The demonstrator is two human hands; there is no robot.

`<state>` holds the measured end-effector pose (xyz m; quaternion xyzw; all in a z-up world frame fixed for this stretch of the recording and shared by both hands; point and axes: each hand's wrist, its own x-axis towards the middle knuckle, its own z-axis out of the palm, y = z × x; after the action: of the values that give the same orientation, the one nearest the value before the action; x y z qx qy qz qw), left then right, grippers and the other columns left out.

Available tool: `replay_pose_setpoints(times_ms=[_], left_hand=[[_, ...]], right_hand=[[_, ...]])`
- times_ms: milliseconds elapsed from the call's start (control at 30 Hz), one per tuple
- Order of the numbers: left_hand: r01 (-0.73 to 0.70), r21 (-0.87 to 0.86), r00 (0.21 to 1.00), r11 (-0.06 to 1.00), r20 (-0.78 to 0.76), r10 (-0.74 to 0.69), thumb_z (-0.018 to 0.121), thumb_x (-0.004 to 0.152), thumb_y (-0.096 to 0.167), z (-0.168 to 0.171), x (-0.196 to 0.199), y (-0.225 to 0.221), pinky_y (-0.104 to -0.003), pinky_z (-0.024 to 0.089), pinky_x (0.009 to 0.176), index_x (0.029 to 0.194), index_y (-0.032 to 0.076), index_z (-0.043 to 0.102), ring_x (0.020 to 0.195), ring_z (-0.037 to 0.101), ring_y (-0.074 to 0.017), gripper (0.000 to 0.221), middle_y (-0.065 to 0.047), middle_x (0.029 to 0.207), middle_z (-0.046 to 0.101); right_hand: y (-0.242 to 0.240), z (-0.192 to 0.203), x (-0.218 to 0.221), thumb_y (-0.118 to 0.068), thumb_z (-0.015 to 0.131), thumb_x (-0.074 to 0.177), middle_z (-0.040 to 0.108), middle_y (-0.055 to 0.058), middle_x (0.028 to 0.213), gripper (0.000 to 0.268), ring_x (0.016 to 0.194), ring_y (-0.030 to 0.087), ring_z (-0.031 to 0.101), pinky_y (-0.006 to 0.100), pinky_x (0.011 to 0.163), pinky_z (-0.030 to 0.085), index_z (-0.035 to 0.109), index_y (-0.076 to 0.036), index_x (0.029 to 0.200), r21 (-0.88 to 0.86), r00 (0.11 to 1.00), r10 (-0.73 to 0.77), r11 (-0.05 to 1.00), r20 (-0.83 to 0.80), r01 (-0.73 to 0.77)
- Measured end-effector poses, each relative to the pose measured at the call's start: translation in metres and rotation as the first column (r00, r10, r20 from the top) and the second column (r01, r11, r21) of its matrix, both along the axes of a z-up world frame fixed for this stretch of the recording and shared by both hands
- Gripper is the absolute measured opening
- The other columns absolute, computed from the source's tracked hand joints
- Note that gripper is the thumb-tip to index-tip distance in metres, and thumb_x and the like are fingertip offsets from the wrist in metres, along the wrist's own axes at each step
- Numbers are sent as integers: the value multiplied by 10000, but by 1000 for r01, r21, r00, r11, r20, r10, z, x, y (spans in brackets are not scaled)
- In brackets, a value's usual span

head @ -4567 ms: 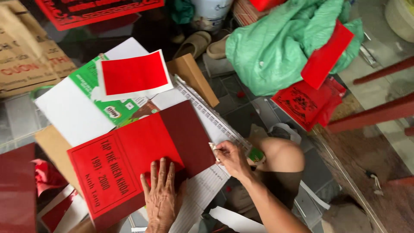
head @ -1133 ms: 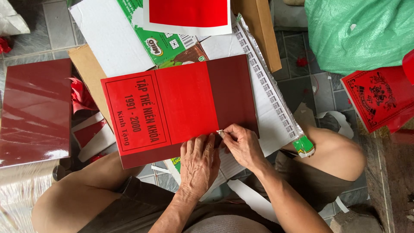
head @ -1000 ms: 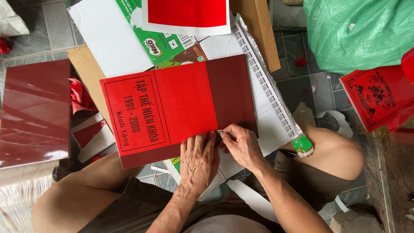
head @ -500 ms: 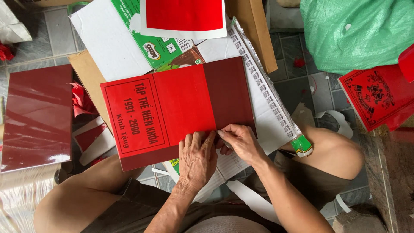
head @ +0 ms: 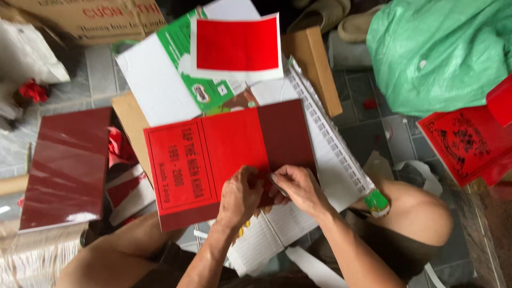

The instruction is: The recorder is manually assembling a red notebook by peeling and sticking red paper and small labels onto a base.

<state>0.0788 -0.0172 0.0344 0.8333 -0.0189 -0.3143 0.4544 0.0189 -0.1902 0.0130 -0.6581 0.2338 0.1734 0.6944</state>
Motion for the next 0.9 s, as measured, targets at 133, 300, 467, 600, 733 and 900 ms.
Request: replay_pose_setpoints(times_ms=[133, 300, 467, 600, 733, 900], left_hand=[[139, 204, 873, 969, 438, -217, 683, 875, 166, -18, 24, -2, -468, 585, 723, 902, 86, 772, 772, 732, -335, 123, -147, 869, 755], [97, 179, 815, 979, 550, -181, 643, 913, 170, 22, 82, 6, -422, 604, 704, 883, 108, 777, 711, 747, -293, 150, -127, 866, 765], [1, 33, 701, 999, 713, -24, 680, 961, 153, 90, 121, 24, -358, 608, 680, 913, 69, 771, 727, 742, -201, 132, -92, 914, 764], [-29, 24, 647, 999, 762, 1, 727, 954, 140, 141, 117, 34, -342, 567, 647, 902, 29, 747, 692, 708, -174, 124, -87, 846, 735], [29, -103, 562, 994, 824, 69, 716, 1017, 67, 172, 101, 52, -270, 543, 635, 947, 17, 711, 718, 652, -110, 86, -46, 868, 693], [63, -149, 401, 987, 909, 112, 711, 1047, 2, 211, 66, 85, -267, 534, 695, 988, 11, 674, 805, 633, -114, 70, -58, 920, 659]], right_hand=[[-13, -11, -18, -215, 634, 978, 751, 83, 721, 208, 576, 143, 708, 276, 510, 577, 721, -26, 968, -98, 996, -86, 992, -14, 84], [-24, -25, -35, -237, 662, 971, 739, 82, 699, 214, 550, 136, 688, 267, 487, 561, 713, -29, 961, -24, 987, -154, 988, 45, 155], [-26, -29, -35, -251, 669, 972, 739, 76, 697, 222, 546, 126, 679, 263, 482, 548, 713, -34, 947, -61, 984, -160, 984, 80, 165], [-21, -13, -24, -256, 643, 978, 756, 57, 710, 204, 556, 118, 690, 252, 485, 558, 717, -71, 939, -246, 993, -92, 963, 67, 106], [-15, 3, -14, -233, 623, 987, 758, -3, 784, 144, 590, 95, 689, 265, 493, 547, 692, -107, 976, -637, 978, 42, 764, 203, 99], [-12, 10, -14, -221, 663, 1005, 713, 35, 731, 149, 593, 125, 635, 308, 528, 513, 704, -83, 967, -790, 972, 79, 599, 221, 131]])
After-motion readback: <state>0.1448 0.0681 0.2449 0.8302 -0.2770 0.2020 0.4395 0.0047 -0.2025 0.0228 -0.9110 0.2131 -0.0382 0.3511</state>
